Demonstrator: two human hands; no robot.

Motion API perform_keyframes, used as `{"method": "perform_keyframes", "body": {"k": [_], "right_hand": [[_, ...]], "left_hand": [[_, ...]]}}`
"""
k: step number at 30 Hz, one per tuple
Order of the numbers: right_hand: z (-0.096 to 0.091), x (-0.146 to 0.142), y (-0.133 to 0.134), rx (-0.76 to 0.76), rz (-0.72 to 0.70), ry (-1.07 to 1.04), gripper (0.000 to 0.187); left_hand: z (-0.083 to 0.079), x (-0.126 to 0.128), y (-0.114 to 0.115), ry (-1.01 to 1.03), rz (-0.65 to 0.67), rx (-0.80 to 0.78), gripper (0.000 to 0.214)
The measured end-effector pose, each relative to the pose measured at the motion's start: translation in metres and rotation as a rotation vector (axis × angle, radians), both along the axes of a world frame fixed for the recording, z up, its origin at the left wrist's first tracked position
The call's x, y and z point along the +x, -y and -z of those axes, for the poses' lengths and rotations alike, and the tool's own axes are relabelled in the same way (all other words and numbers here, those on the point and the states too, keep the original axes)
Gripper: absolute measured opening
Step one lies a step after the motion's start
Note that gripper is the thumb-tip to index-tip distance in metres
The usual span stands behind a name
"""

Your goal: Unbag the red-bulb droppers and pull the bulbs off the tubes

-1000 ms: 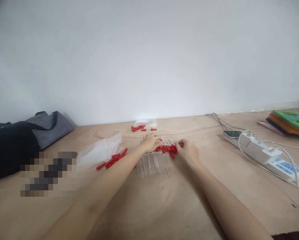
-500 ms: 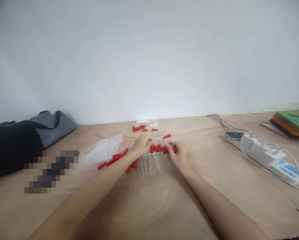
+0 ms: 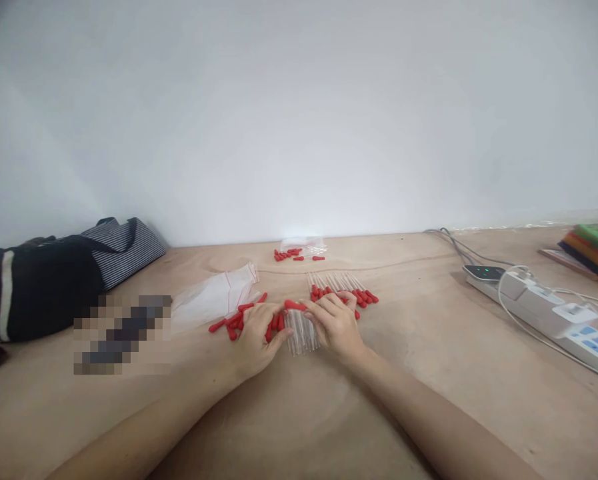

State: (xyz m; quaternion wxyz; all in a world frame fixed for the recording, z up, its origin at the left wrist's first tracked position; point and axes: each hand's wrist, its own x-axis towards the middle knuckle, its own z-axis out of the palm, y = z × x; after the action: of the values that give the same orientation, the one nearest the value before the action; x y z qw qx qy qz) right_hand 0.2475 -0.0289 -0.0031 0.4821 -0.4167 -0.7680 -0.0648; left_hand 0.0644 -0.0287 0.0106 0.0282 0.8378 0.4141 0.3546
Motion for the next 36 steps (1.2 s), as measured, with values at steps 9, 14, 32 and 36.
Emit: {"method": "perform_keyframes", "body": {"k": [9,14,32,36], "right_hand": [[0.021,-0.006,0.006,0.214,0.073,0.415,0.02],[0.024,-0.006,0.008,0.252,0.016,0.431,0.025],[0.025,0.003,0.009,0.25,0.014,0.404,0.021],[0.021,0.016,0.005,0.131,0.087,0.274,0.025]], "left_hand": [[0.015,-0.008,0.004,-0.072,0.064,0.235,0.019],[0.021,-0.006,0.004,-0.096,0.045,0.312,0.027],[0.021,-0.013,0.011,-0.098,0.033,0.304,0.028],[0.011,-0.028,0.005,0.035,-0.051,0.256,0.017]]}}
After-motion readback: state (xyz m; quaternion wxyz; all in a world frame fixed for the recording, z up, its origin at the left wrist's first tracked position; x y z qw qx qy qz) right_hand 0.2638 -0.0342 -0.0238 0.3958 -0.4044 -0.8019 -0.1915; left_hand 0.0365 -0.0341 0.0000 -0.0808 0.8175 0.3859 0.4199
